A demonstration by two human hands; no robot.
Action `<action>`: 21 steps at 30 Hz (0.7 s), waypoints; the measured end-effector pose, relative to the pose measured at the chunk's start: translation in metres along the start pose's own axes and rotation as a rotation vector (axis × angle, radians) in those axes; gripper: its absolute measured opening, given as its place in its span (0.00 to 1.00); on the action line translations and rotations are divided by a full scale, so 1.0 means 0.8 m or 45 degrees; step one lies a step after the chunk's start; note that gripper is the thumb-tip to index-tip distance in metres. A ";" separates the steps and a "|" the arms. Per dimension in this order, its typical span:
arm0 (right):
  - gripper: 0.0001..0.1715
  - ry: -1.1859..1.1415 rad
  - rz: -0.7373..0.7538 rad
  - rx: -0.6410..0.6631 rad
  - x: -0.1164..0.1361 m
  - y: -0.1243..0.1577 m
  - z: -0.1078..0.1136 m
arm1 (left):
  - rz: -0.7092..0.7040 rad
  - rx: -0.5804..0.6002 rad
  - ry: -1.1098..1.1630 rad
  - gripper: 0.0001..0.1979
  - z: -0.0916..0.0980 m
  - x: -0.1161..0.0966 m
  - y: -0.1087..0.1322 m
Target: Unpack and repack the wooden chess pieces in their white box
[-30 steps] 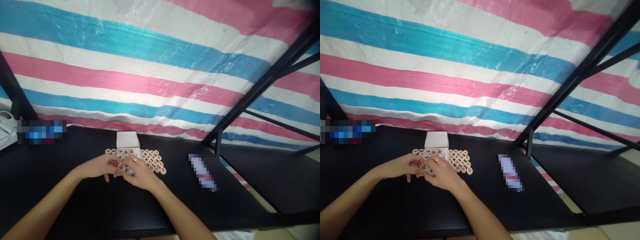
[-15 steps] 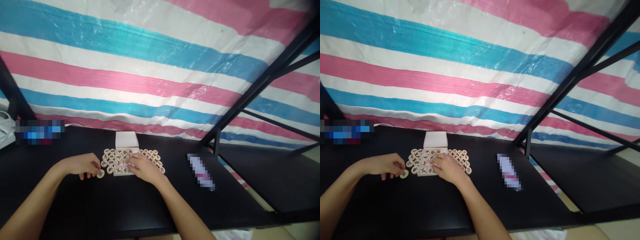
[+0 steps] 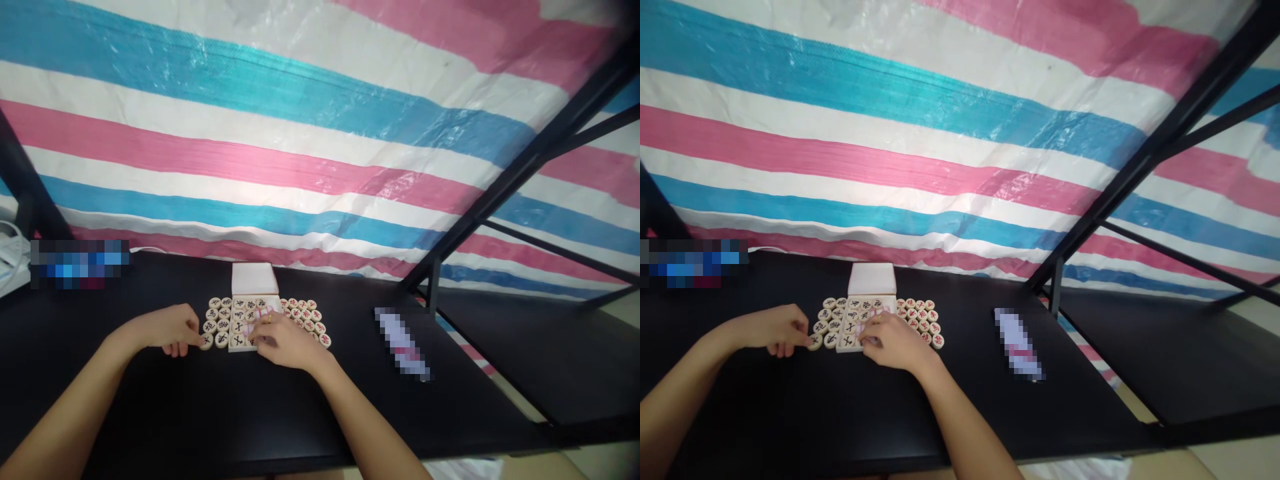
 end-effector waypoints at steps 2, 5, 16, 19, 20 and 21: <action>0.14 0.004 -0.005 0.003 -0.001 0.000 0.000 | -0.025 -0.013 -0.014 0.19 0.000 -0.004 0.001; 0.12 0.050 -0.011 -0.001 -0.004 0.000 0.000 | -0.058 -0.004 -0.032 0.20 0.000 -0.009 0.005; 0.11 0.199 -0.111 -0.069 -0.018 0.003 0.003 | -0.284 0.040 0.338 0.20 0.011 -0.039 0.031; 0.13 0.208 -0.186 -0.065 -0.023 0.004 0.000 | -0.331 0.059 0.386 0.21 0.005 -0.050 0.031; 0.12 0.207 -0.203 -0.059 -0.024 0.004 -0.001 | -0.342 0.061 0.397 0.21 0.003 -0.054 0.030; 0.11 0.205 -0.216 -0.051 -0.026 0.004 -0.002 | -0.351 0.062 0.403 0.22 0.000 -0.057 0.029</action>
Point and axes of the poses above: each hand's wrist, its own y-axis away from the middle knuckle, its own z-axis out of the back of the hand, x = y × z, the point moved 6 cm from there along -y, towards the middle knuckle, and after that the axes turned 9 degrees about z, right-handed, at the moved point
